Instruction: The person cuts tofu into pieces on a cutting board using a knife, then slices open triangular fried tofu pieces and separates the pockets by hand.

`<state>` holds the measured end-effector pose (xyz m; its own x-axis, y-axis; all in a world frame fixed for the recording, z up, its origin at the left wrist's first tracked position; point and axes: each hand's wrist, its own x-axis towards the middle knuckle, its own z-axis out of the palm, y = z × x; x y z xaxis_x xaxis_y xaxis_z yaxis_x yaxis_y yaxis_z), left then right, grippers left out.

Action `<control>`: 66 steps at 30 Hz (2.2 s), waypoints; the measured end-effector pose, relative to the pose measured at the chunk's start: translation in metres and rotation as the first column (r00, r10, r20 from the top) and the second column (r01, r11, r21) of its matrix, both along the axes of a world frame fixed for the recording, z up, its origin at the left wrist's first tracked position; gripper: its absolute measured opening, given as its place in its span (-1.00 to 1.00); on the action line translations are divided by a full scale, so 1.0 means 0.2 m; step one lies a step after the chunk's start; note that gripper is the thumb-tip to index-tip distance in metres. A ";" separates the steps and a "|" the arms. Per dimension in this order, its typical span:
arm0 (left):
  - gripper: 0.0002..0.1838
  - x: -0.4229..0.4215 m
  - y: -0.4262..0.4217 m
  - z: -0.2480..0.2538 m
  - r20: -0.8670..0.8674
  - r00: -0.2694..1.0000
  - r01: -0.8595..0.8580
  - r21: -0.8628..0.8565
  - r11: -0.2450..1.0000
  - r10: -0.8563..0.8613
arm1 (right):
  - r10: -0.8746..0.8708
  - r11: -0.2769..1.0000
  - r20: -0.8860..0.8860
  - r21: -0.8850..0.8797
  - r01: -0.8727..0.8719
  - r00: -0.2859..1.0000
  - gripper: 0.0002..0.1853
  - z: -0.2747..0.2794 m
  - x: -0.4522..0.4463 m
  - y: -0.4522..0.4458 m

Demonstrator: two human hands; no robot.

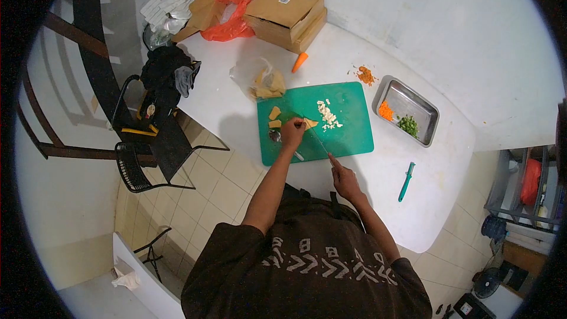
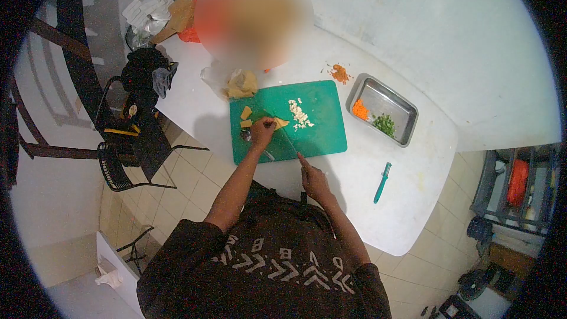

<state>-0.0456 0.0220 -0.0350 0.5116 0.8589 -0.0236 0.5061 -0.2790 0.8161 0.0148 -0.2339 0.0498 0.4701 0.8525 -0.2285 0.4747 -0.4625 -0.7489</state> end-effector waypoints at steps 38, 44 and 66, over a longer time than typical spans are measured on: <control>-0.76 0.00 0.01 0.01 -0.020 1.000 0.022 -0.043 0.999 -0.022 | 0.002 0.997 -0.022 0.071 0.000 1.000 -0.34 -0.04 -0.02 0.01; -0.73 0.01 -0.04 0.08 -0.049 0.995 0.086 0.066 0.994 -0.083 | -0.026 0.993 -0.033 0.118 0.029 0.999 -0.38 -0.04 -0.02 0.01; -0.83 0.01 -0.05 -0.03 0.062 0.993 -0.059 -0.485 0.872 0.102 | -0.081 0.993 -0.102 0.079 0.090 0.991 -0.38 -0.06 -0.05 0.00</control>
